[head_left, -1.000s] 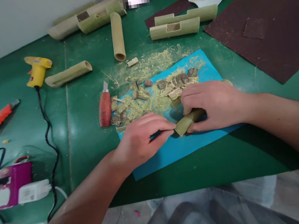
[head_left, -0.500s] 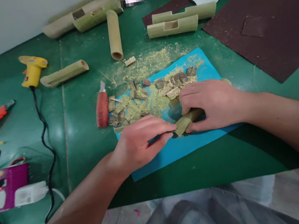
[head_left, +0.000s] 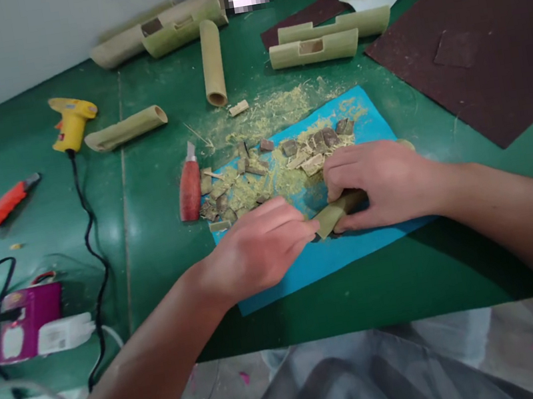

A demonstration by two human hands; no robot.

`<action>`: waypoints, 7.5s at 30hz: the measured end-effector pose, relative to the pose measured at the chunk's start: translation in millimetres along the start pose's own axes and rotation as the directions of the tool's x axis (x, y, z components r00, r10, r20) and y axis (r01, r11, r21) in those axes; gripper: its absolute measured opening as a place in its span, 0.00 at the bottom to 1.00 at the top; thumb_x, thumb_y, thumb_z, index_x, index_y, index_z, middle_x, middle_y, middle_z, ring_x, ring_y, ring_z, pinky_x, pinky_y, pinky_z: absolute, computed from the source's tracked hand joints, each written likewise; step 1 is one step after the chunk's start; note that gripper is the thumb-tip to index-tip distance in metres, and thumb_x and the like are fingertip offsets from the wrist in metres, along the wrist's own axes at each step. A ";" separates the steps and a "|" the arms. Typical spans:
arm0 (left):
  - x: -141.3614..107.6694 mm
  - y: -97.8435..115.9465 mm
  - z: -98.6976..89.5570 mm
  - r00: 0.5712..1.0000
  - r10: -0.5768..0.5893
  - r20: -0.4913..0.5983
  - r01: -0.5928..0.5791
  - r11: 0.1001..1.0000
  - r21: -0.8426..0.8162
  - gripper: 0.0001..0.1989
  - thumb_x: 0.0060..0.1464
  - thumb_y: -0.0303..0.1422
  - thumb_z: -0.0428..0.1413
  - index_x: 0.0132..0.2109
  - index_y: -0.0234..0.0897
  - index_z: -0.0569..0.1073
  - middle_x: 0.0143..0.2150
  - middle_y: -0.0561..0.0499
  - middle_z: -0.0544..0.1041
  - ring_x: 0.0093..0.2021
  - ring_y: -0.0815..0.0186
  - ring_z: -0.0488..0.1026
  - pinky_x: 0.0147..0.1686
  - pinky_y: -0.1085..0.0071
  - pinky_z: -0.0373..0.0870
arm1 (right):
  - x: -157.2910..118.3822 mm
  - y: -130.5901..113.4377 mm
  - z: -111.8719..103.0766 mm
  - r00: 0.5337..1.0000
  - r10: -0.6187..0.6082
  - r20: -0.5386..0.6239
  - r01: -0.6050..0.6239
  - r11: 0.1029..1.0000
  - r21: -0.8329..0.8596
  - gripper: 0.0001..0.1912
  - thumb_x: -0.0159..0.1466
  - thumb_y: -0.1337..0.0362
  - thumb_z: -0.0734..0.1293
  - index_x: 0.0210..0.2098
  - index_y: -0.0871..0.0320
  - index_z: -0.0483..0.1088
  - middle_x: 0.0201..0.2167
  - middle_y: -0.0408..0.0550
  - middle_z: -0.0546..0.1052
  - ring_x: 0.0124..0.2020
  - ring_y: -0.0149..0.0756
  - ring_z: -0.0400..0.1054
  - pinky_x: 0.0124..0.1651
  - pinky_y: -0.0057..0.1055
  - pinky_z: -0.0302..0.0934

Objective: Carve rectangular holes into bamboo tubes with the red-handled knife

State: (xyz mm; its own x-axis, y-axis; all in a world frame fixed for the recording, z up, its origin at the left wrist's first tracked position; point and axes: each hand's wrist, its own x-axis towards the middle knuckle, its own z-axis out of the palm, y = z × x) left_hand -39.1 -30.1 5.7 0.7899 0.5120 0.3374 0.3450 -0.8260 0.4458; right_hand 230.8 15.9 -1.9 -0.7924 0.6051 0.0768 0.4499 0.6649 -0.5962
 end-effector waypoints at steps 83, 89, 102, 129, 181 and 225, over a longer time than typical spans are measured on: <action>7.0 5.0 1.7 0.995 0.085 0.058 -0.096 0.971 0.219 0.22 0.80 0.28 0.43 0.39 0.34 0.78 0.30 0.50 0.76 0.31 0.65 0.69 0.31 0.65 0.65 | 6.7 -0.2 -6.9 0.998 -0.018 0.055 0.017 1.000 0.018 0.15 0.62 0.54 0.77 0.31 0.56 0.72 0.30 0.42 0.71 0.35 0.35 0.64 0.35 0.32 0.46; 8.9 9.2 3.4 0.993 0.116 0.002 -0.113 0.957 0.266 0.22 0.80 0.27 0.43 0.39 0.35 0.77 0.28 0.53 0.75 0.28 0.67 0.67 0.29 0.67 0.65 | 7.3 -2.5 -7.8 0.996 0.036 0.084 -0.037 0.999 0.009 0.15 0.62 0.54 0.77 0.31 0.55 0.71 0.30 0.42 0.70 0.35 0.35 0.64 0.35 0.33 0.45; 7.1 10.7 4.9 0.993 0.114 0.037 -0.120 0.931 0.344 0.18 0.79 0.28 0.44 0.44 0.35 0.77 0.29 0.53 0.75 0.29 0.66 0.69 0.29 0.65 0.63 | 7.8 0.6 -7.7 0.997 -0.048 0.056 0.049 0.999 -0.008 0.14 0.64 0.53 0.76 0.34 0.55 0.72 0.33 0.44 0.73 0.36 0.37 0.65 0.35 0.34 0.47; -8.4 1.3 -3.0 0.998 -0.017 -0.063 0.022 0.997 0.074 0.07 0.74 0.29 0.56 0.54 0.38 0.78 0.43 0.49 0.86 0.40 0.65 0.82 0.44 0.67 0.80 | -0.8 3.2 -1.1 0.989 -0.149 0.003 0.149 0.989 0.008 0.08 0.70 0.57 0.71 0.39 0.55 0.77 0.38 0.47 0.79 0.42 0.40 0.72 0.40 0.35 0.56; 3.1 3.5 -1.8 0.997 0.070 0.036 -0.074 0.985 0.158 0.20 0.80 0.29 0.46 0.40 0.37 0.78 0.33 0.51 0.81 0.31 0.68 0.75 0.32 0.70 0.71 | 3.2 3.5 -5.5 0.987 -0.163 0.020 0.163 0.987 -0.007 0.09 0.70 0.57 0.72 0.37 0.55 0.74 0.36 0.47 0.78 0.40 0.40 0.71 0.40 0.35 0.56; 10.2 3.8 -6.7 0.993 0.099 0.062 -0.112 0.962 0.248 0.22 0.79 0.28 0.44 0.37 0.37 0.78 0.32 0.50 0.81 0.31 0.65 0.74 0.29 0.66 0.69 | 4.6 4.0 -6.1 0.982 -0.186 0.016 0.187 0.982 -0.016 0.09 0.71 0.57 0.70 0.36 0.55 0.74 0.33 0.46 0.76 0.39 0.40 0.69 0.38 0.36 0.54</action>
State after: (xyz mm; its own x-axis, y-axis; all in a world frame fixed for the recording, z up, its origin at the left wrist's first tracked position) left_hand -33.2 -26.4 16.4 0.8504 0.4117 0.3277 0.3693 -0.9106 0.1857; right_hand 231.4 24.0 0.9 -0.8688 0.4635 0.1740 0.3007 0.7732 -0.5584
